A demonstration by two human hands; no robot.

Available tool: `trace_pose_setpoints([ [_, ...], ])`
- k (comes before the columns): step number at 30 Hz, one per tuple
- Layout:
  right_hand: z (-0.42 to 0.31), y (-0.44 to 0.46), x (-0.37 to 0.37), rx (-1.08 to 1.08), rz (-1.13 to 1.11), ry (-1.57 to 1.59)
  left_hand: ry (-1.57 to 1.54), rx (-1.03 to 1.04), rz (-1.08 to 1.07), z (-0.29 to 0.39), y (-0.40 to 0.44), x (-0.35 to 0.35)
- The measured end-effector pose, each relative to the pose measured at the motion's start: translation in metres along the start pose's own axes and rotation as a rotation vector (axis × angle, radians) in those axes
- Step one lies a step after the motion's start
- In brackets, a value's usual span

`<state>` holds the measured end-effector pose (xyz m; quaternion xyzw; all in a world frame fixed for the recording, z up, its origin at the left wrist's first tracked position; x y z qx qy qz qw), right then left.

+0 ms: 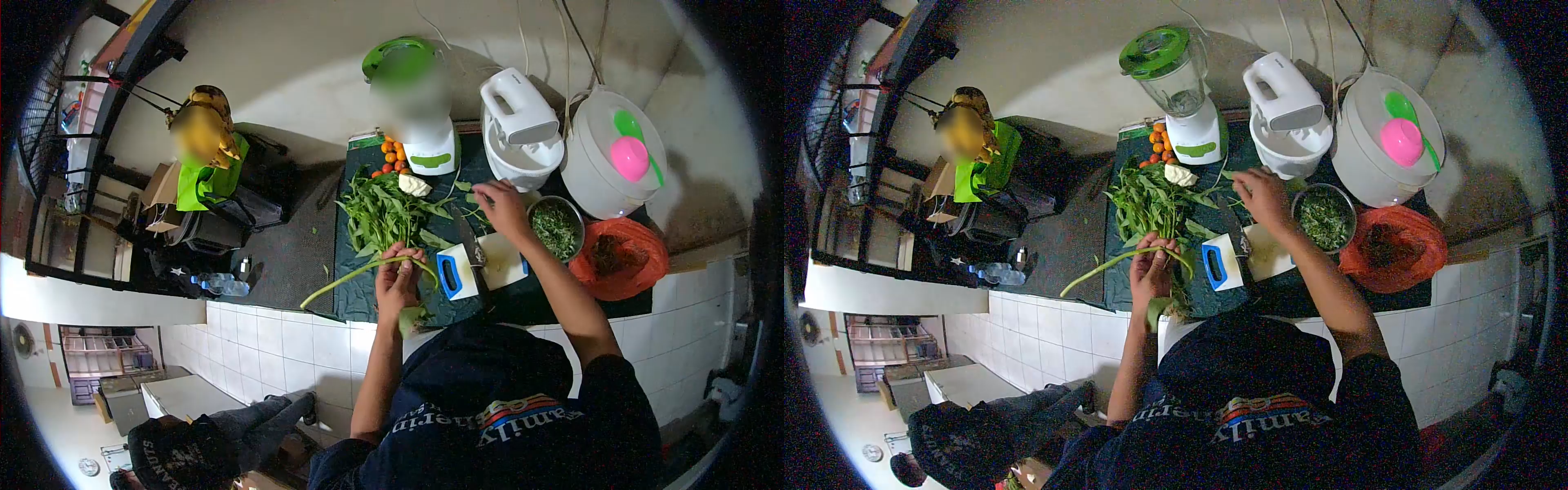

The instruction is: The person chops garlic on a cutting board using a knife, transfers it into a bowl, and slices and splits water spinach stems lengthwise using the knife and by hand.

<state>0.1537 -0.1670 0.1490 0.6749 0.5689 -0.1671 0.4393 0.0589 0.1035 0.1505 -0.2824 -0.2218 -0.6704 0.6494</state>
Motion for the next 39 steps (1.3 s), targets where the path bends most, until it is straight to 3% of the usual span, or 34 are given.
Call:
trace_pose_setpoints([
  [3, -0.001, -0.028, 0.030, -0.099, -0.071, -0.120, -0.040, -0.052, 0.015, -0.004, -0.003, 0.014],
  [7, -0.060, -0.060, 0.024, 0.003, -0.548, 0.646, -0.165, -0.103, -0.023, -0.014, -0.001, 0.007],
  [8, -0.077, -0.066, 0.015, 0.045, -0.613, 0.731, -0.157, -0.143, 0.057, -0.016, -0.002, 0.004],
  [11, -0.093, -0.084, 0.015, 0.046, -0.791, 0.823, -0.276, -0.176, 0.010, -0.022, 0.000, -0.001],
  [13, -0.099, -0.088, 0.010, -0.021, -0.714, 0.767, -0.290, -0.181, -0.006, -0.026, 0.005, -0.002],
  [17, -0.093, -0.096, 0.015, 0.126, -0.640, 0.775, -0.219, -0.138, 0.096, -0.013, 0.003, 0.015],
  [20, -0.093, -0.094, 0.012, 0.155, -0.499, 0.782, 0.198, -0.500, 0.009, -0.008, -0.002, 0.008],
  [21, -0.095, -0.091, 0.006, 0.138, -0.484, 0.673, 0.199, -0.496, 0.016, -0.010, -0.003, 0.004],
  [23, -0.099, -0.089, 0.006, 0.116, -0.469, 0.570, 0.576, -0.358, -0.051, -0.010, -0.003, -0.003],
  [25, -0.104, -0.091, 0.005, 0.029, -0.418, 0.534, 0.581, -0.327, -0.017, -0.006, -0.005, 0.002],
  [31, -0.106, -0.094, 0.000, 0.051, -0.366, 0.448, 0.599, -0.253, -0.025, -0.004, -0.013, 0.020],
  [39, -0.091, -0.085, 0.006, 0.066, -0.335, 0.381, 0.861, -0.142, 0.015, -0.016, -0.017, 0.021],
])
Point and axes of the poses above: each hand's wrist, its own y-axis towards the middle knuckle, its own x-axis out of the palm, z = x × y, the point moved 4 cm from there along y, towards the middle knuckle, and after that the axes turned 5 degrees about -y, right-handed, at the moved point
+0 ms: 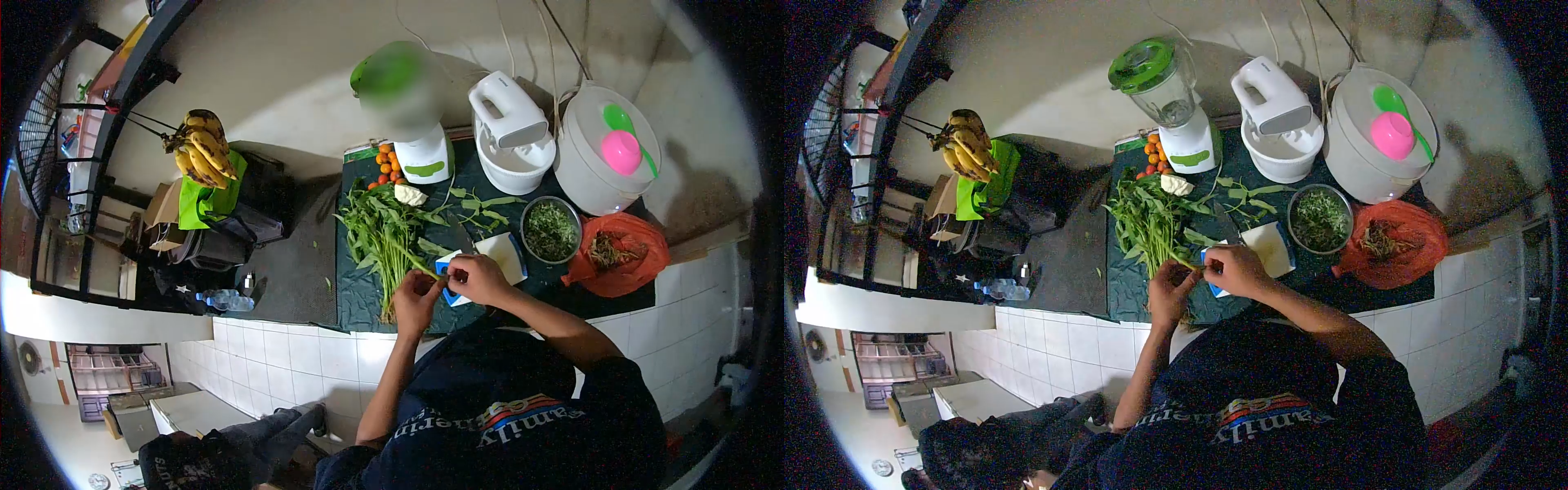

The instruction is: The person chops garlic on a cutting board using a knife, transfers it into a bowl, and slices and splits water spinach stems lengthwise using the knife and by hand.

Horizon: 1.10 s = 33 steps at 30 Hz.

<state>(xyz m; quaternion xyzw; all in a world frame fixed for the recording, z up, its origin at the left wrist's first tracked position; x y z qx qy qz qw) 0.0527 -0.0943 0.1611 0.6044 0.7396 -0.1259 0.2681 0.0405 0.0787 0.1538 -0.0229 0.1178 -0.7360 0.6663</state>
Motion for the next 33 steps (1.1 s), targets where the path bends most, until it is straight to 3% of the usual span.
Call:
trace_pose_setpoints([
  [4, 0.007, 0.003, 0.007, 0.047, -0.050, 0.045, -0.062, 0.093, 0.083, -0.002, 0.001, 0.004],
  [6, 0.019, 0.003, 0.016, 0.018, -0.046, 0.098, -0.071, 0.009, 0.036, -0.006, 0.001, 0.002],
  [8, 0.042, 0.002, 0.031, 0.293, -0.197, 0.316, -0.194, 0.072, 0.053, -0.009, 0.003, 0.002],
  [9, 0.063, 0.003, 0.041, 0.296, -0.193, 0.319, -0.318, 0.128, 0.072, -0.009, 0.003, 0.001],
  [11, 0.118, -0.005, 0.066, 0.632, -0.147, 0.366, -0.323, 0.133, 0.084, -0.004, 0.005, -0.008],
  [12, 0.114, -0.004, 0.057, 0.634, -0.145, 0.369, -0.335, 0.146, 0.102, 0.001, 0.008, -0.013],
  [14, 0.092, 0.008, 0.016, 0.324, 0.073, -0.066, -0.419, 0.115, 0.091, 0.007, 0.008, -0.019],
  [18, 0.098, 0.044, -0.013, 0.143, 0.217, -0.072, -0.494, 0.034, 0.055, 0.006, 0.013, -0.027],
  [20, 0.095, 0.061, -0.025, 0.021, 0.259, -0.284, -0.447, 0.000, 0.026, 0.002, 0.016, -0.027],
  [22, 0.086, 0.068, -0.028, 0.057, 0.178, -0.236, -0.473, -0.017, 0.023, 0.000, 0.015, -0.027],
  [24, 0.061, 0.071, -0.028, -0.147, 0.229, -0.370, -0.499, -0.036, 0.021, 0.001, 0.017, -0.028],
  [25, 0.038, 0.068, -0.034, -0.165, 0.124, -0.175, -0.495, -0.047, 0.008, 0.005, 0.016, -0.027],
  [26, 0.027, 0.065, -0.037, -0.165, 0.116, -0.171, -0.493, -0.058, -0.003, 0.007, 0.014, -0.026],
  [28, 0.008, 0.055, -0.027, -0.296, -0.203, 0.081, -0.529, -0.088, 0.007, 0.011, 0.013, -0.027],
  [29, -0.001, 0.050, -0.028, -0.351, -0.244, 0.025, -0.562, -0.114, 0.005, 0.010, 0.013, -0.026],
  [33, -0.001, 0.039, -0.028, -0.215, -0.269, 0.098, -0.651, -0.212, -0.025, 0.002, 0.018, -0.022],
])
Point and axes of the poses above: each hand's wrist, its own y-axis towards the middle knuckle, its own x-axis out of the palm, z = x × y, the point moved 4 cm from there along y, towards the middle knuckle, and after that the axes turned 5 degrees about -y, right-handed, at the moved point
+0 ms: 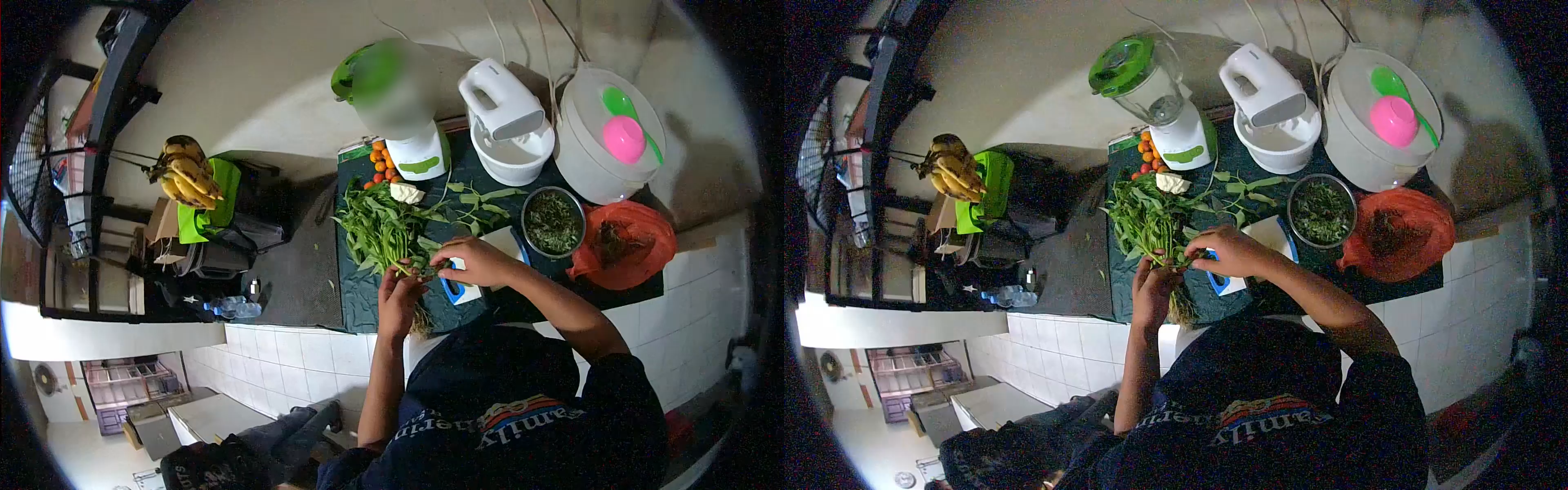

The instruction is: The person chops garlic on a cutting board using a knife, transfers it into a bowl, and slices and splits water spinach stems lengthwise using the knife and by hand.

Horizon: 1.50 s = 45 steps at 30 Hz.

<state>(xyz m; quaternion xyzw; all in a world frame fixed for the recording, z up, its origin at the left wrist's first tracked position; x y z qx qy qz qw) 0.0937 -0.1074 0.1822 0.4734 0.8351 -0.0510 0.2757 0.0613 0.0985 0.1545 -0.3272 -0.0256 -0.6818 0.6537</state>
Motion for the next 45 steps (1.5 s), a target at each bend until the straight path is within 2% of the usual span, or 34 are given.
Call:
trace_pose_setpoints([
  [3, 0.004, -0.006, 0.001, 0.012, 0.044, 0.088, -0.074, -0.068, -0.019, -0.001, 0.000, 0.012],
  [7, 0.006, -0.013, 0.000, 0.027, 0.090, 0.079, -0.047, -0.049, -0.023, -0.001, 0.000, 0.020],
  [9, 0.006, -0.015, 0.000, 0.035, 0.071, 0.044, 0.354, 0.090, -0.098, 0.005, -0.001, 0.028],
  [18, -0.003, -0.024, -0.006, -0.036, 0.193, -0.072, 0.444, 0.157, -0.006, 0.002, 0.002, 0.044],
  [20, -0.003, -0.025, -0.008, -0.024, 0.209, -0.078, 0.567, 0.124, 0.042, 0.003, 0.002, 0.052],
  [26, 0.014, -0.031, -0.003, -0.061, 0.271, -0.161, 0.503, 0.116, -0.025, -0.016, 0.009, 0.053],
  [29, 0.032, -0.031, -0.001, 0.007, 0.248, -0.218, 0.625, 0.108, -0.011, -0.012, 0.004, 0.056],
  [31, 0.055, -0.028, -0.019, 0.160, 0.443, -0.191, 0.610, 0.120, -0.030, -0.009, 0.003, 0.052],
  [33, 0.077, -0.024, -0.033, 0.183, 0.501, -0.333, 0.596, 0.129, -0.045, -0.008, 0.000, 0.048],
  [36, 0.124, -0.013, -0.035, 0.286, 0.408, -0.286, 0.528, 0.195, -0.030, -0.003, -0.001, 0.046],
  [38, 0.138, -0.008, -0.032, 0.166, 0.467, -0.554, 0.529, 0.181, -0.030, -0.005, 0.001, 0.041],
  [39, 0.131, -0.006, -0.034, 0.166, 0.479, -0.557, 0.527, 0.163, -0.014, -0.007, 0.003, 0.037],
  [42, 0.075, -0.005, -0.036, 0.154, 0.458, -0.148, 0.550, 0.195, -0.034, -0.004, 0.001, 0.036],
  [45, 0.032, -0.015, -0.014, -0.103, 0.160, -0.101, 0.516, 0.180, -0.019, -0.010, -0.004, 0.037],
])
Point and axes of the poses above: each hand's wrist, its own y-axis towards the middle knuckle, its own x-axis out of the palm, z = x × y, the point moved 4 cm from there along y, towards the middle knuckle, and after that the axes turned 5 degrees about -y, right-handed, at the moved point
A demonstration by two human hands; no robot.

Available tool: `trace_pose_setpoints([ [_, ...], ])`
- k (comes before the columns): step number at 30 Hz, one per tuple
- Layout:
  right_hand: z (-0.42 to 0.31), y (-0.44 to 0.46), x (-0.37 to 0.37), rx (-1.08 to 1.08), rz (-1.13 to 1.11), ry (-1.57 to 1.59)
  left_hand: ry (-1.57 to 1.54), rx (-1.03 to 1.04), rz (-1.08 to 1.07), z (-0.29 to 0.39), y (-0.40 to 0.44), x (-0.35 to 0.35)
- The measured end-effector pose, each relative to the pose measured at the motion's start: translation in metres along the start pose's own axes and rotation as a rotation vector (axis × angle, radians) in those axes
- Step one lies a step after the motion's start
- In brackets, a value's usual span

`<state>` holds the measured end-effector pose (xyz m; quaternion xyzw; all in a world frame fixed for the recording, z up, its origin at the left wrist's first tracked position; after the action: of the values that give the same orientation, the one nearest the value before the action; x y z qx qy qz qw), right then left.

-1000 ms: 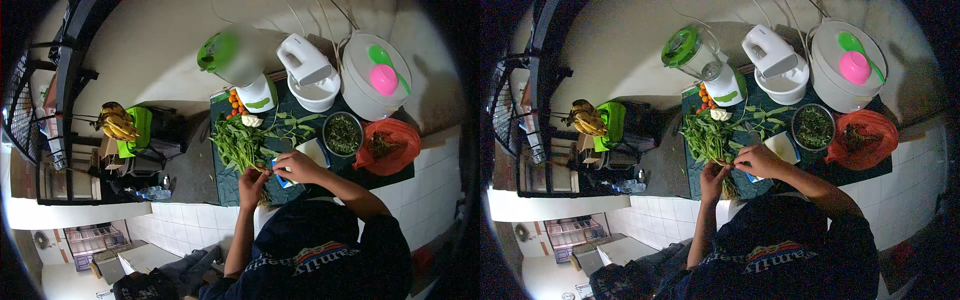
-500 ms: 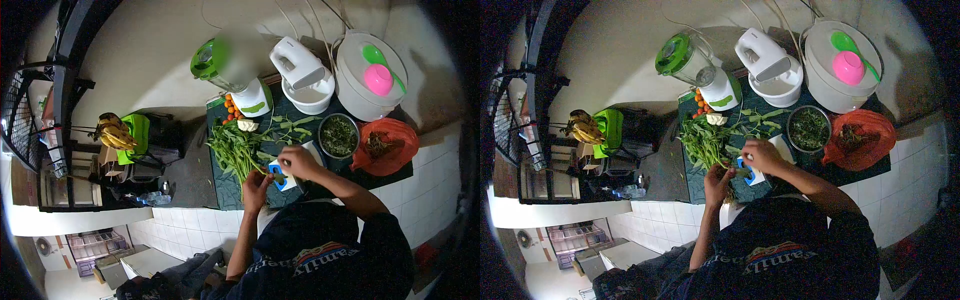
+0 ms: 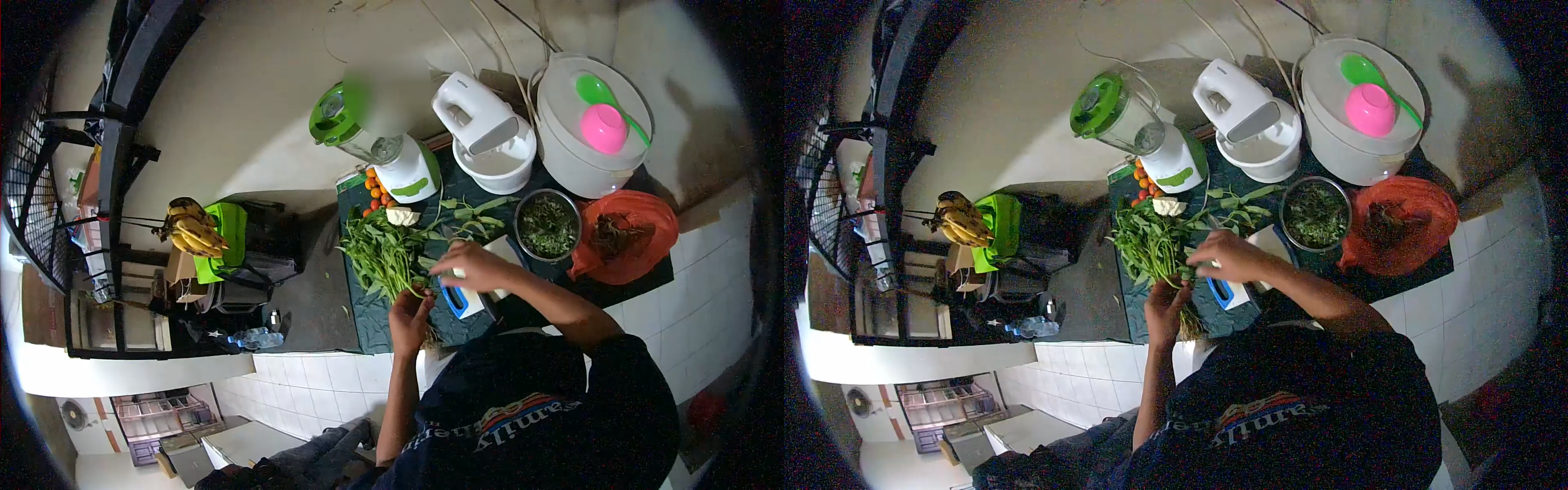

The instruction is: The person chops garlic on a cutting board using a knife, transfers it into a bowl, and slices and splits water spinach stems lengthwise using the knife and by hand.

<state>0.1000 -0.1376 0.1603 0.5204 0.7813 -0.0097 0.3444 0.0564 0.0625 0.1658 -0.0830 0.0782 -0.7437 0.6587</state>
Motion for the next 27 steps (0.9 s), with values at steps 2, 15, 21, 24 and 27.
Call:
trace_pose_setpoints([
  [2, -0.003, -0.012, 0.013, 0.003, -0.085, -0.078, -0.039, 0.016, -0.015, -0.002, -0.001, 0.001],
  [15, -0.023, -0.025, 0.017, 0.068, 0.018, 0.034, 0.066, -0.051, -0.007, -0.008, -0.007, 0.005],
  [21, -0.037, -0.035, 0.027, 0.039, -0.041, -0.084, -0.250, -0.058, 0.036, -0.021, -0.012, -0.003],
  [24, -0.036, -0.044, 0.046, -0.004, -0.109, -0.138, -0.437, -0.122, 0.134, -0.029, -0.010, -0.014],
  [27, -0.026, -0.053, 0.061, -0.015, -0.240, -0.253, -0.454, -0.153, 0.153, -0.026, -0.015, -0.029],
])
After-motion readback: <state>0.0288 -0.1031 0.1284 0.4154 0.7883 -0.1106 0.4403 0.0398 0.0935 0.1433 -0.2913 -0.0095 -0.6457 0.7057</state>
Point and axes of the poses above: each hand's wrist, its own y-axis towards the middle knuckle, its own x-axis out of the palm, z = x × y, the point moved 4 cm from there along y, towards the middle knuckle, and after that the axes turned 5 degrees about -y, right-handed, at the moved point
